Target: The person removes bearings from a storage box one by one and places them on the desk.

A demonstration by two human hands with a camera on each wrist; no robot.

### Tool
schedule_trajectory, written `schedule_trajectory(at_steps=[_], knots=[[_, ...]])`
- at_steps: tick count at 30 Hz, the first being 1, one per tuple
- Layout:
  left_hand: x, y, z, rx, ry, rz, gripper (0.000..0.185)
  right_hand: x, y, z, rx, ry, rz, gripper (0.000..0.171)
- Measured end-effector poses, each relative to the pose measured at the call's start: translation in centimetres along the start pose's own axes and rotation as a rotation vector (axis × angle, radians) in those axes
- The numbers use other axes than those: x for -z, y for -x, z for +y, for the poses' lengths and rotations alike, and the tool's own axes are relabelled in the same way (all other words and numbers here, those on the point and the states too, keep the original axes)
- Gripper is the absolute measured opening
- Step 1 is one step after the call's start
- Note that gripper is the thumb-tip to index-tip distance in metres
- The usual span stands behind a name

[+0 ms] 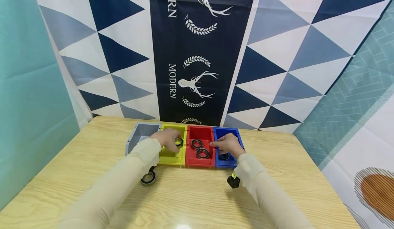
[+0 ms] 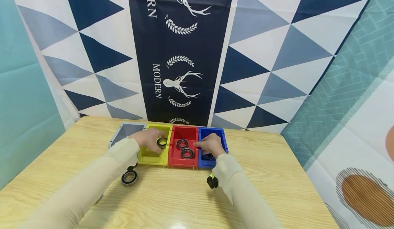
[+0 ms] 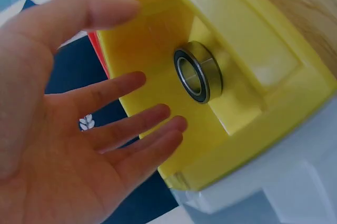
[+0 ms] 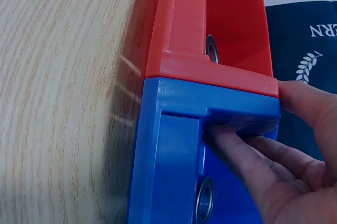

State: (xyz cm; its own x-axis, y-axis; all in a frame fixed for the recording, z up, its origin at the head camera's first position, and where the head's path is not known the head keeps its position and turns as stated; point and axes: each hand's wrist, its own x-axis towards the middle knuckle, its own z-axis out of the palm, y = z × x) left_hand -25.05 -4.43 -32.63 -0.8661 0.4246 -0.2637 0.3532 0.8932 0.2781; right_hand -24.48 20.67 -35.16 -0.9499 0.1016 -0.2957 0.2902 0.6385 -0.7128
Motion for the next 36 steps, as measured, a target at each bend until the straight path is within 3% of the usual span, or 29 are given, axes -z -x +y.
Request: schedule_trajectory(at_steps=[6,15,25,31,36], knots=[[-0.3,-1.3,-0.2,0.097,0.044,-0.018,0.063,-0.2,-0.1,0.1,0.007,-0.006,-0.001,0.045],[-1.5,-2.5,-0.1,0.138,0.04,0.006,0.067,-0.5,-0.2,0.0,0.006,0.001,-0.001,0.048],[-1.7,-3.3,-0.3,0.126,-0.034,0.033,0.054,-0.3,-0.3,-0.3,-0.007,0.017,-0.003,0.048],[-1.2,-3.3,0.0,0.119,-0.036,0.008,0.035,-0.2,-0.4,-0.2,-0.001,0.021,-0.001,0.046],[-1.5,-4.1,0.0,0.125,-0.01,0.016,0.042,-0.1,-0.6,0.0,0.006,0.019,0.014,0.039]])
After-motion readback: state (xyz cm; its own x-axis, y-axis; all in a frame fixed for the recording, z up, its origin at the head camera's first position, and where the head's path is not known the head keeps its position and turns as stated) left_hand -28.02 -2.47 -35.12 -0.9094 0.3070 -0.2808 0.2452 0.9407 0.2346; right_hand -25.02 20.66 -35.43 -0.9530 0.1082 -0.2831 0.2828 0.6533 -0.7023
